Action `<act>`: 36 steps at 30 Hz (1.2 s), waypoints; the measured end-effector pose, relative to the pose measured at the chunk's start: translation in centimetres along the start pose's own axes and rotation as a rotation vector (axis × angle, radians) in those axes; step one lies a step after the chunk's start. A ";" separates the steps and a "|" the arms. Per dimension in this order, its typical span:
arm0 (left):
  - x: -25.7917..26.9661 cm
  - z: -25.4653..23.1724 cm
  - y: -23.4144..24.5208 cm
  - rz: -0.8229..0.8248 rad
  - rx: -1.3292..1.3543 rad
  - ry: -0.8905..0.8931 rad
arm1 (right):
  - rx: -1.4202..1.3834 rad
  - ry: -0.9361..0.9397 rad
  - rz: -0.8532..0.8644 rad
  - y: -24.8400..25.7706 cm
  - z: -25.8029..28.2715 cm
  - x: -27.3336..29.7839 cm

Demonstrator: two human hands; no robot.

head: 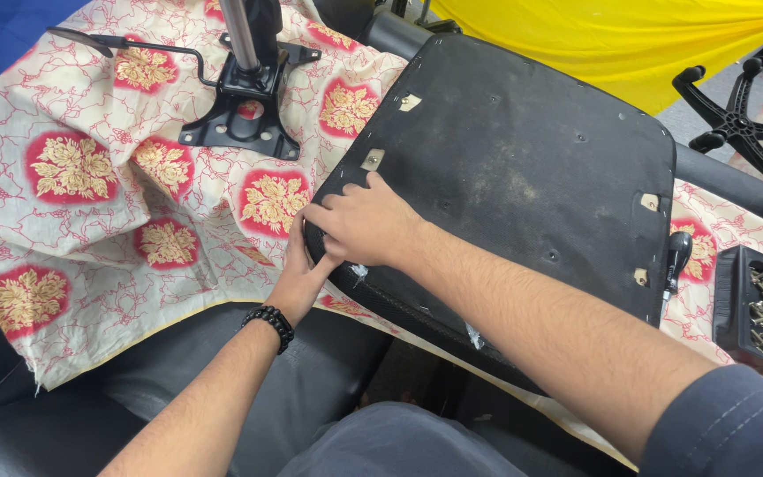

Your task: The person uses a screwdriver to fasten screws into the underside of a black chair seat, then attaches a black plastic frame to the seat. The person works methodically, securing each screw before moving to the next.

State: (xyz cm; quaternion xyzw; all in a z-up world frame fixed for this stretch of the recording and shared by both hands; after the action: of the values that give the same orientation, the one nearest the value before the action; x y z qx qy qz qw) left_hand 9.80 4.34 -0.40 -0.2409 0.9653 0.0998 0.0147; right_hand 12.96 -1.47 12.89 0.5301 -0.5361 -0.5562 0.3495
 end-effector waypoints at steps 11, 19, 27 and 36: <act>0.0 0.5 -0.3 0.008 0.151 0.013 | 0.063 0.069 -0.194 1.1 1.1 0.3; 0.1 -0.1 -0.1 -0.020 0.079 -0.069 | 0.031 -0.159 0.126 -2.1 -0.5 0.4; 0.3 0.1 -0.6 0.014 0.230 0.021 | -0.003 0.054 -0.149 0.2 1.2 0.5; 0.0 0.7 -0.4 -0.012 0.138 -0.041 | -0.037 -0.204 -0.022 -0.9 -0.6 0.5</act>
State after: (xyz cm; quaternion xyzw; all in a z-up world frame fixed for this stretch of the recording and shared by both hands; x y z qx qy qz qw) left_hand 9.96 4.16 -1.10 -0.2432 0.9678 0.0380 0.0516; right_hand 13.64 -1.90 11.97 0.4700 -0.5525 -0.6212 0.2966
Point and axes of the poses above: each hand's wrist, its own x-axis away from the middle knuckle, its own y-axis out of the back of the hand, z = x × y, the point moved 10 cm from there along -x, towards the middle knuckle, and after that the axes turned 8 degrees about -z, right-handed, at the moved point
